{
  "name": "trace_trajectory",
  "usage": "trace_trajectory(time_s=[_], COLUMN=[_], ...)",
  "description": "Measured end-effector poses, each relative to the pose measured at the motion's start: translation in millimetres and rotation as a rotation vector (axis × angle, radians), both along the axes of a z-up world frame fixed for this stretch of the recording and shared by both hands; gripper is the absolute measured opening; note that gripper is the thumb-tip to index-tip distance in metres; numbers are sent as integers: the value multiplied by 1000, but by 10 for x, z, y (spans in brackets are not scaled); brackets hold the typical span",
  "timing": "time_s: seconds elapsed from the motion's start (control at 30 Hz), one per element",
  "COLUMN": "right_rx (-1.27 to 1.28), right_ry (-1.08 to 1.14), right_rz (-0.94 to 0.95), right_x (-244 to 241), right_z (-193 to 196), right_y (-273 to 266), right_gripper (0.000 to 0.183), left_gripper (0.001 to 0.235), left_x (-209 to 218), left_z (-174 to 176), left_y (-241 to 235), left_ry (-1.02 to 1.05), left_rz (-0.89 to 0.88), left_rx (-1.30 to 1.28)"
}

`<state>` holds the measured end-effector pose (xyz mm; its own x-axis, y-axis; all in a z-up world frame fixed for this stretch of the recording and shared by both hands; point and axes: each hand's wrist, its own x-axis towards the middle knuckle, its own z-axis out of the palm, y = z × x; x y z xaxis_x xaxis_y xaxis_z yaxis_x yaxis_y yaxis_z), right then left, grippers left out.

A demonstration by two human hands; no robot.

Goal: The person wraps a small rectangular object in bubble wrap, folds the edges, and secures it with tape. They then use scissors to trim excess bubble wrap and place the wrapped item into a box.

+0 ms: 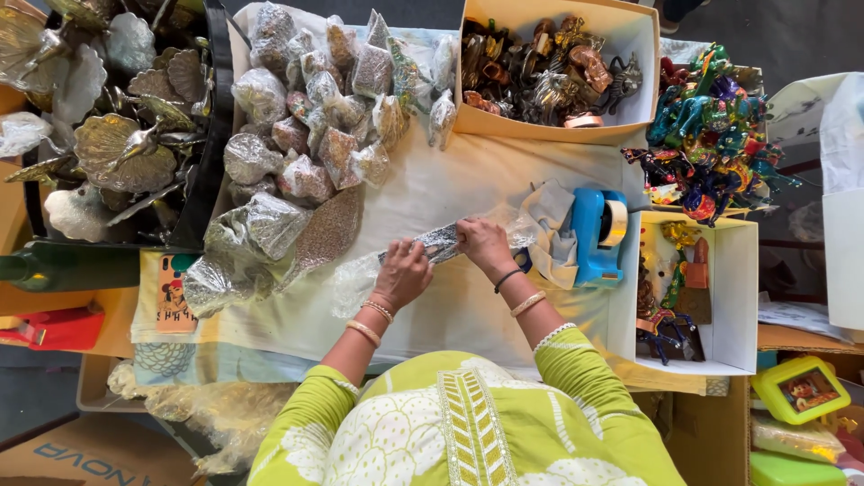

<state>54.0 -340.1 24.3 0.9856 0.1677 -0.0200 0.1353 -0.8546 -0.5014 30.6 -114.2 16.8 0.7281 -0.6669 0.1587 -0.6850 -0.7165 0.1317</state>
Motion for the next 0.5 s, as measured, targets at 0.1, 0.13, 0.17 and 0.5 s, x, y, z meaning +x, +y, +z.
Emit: trace_trajectory(time_s=[0.1, 0.13, 0.17, 0.5], right_rx=[-16, -17, -16, 904], right_ry=[29, 29, 41, -129], right_rz=[-4, -5, -9, -504], right_x=[71, 92, 107, 78], right_z=[-71, -60, -49, -500], right_y=[-23, -30, -38, -684], right_gripper=[27, 27, 27, 12], left_gripper=[26, 26, 34, 45], left_x=[37, 61, 79, 125], left_z=[75, -21, -117, -274], left_y=[-154, -173, -193, -160], left_ry=[57, 57, 31, 252], left_rz=[-85, -85, -126, -110], left_rx=[-74, -74, -91, -257])
